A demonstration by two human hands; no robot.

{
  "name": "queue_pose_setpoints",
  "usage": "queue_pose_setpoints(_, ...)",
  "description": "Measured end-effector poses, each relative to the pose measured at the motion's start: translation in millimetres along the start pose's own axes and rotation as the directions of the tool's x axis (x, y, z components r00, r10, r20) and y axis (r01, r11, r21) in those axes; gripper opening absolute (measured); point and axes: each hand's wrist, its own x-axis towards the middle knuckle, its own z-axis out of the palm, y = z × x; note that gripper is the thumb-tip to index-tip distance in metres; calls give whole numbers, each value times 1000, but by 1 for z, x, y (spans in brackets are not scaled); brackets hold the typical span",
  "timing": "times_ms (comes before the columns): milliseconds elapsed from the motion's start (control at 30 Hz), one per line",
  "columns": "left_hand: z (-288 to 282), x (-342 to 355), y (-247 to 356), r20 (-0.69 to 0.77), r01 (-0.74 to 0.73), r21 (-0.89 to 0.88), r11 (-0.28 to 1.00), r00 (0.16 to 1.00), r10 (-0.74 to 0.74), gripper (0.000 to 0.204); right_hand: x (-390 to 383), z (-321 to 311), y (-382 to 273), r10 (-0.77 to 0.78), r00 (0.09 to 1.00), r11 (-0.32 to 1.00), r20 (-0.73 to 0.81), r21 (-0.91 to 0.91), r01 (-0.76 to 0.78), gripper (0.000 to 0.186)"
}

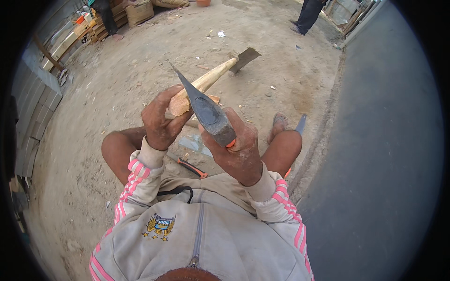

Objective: The person sits on the ground and uses a hand saw to cut a small piece of wood. They then use a small axe to shape and carve the cut piece of wood, holding it in their left hand and striking it with the axe in their right hand.

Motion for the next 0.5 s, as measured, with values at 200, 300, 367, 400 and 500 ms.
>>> queue_pose_setpoints(200, 0, -2, -5, 5, -23, 24, 999, 1000, 22, 51, -11, -5, 3, -45, 996, 997, -77, 64, 50, 19)
queue_pose_setpoints(300, 1, -1, -2, 1, -41, 26, 999, 999, 41, 53, -6, -6, 9, 31, 999, 999, 34, -17, -31, 19)
queue_pose_setpoints(367, 3, -1, -5, -20, -18, -5, 1000, 1000, 18, 54, -2, 4, 13, 249, 967, 950, 62, 179, -256, 18)
queue_pose_setpoints(400, 3, 1, -4, -17, -42, -8, 999, 999, 42, 54, -1, 1, 12, 125, 991, 990, 42, 67, -127, 18)
queue_pose_setpoints(500, 0, -4, -5, 1, -53, 4, 999, 999, 53, 54, -9, -8, 0, -77, 997, 990, 12, -121, 78, 18)
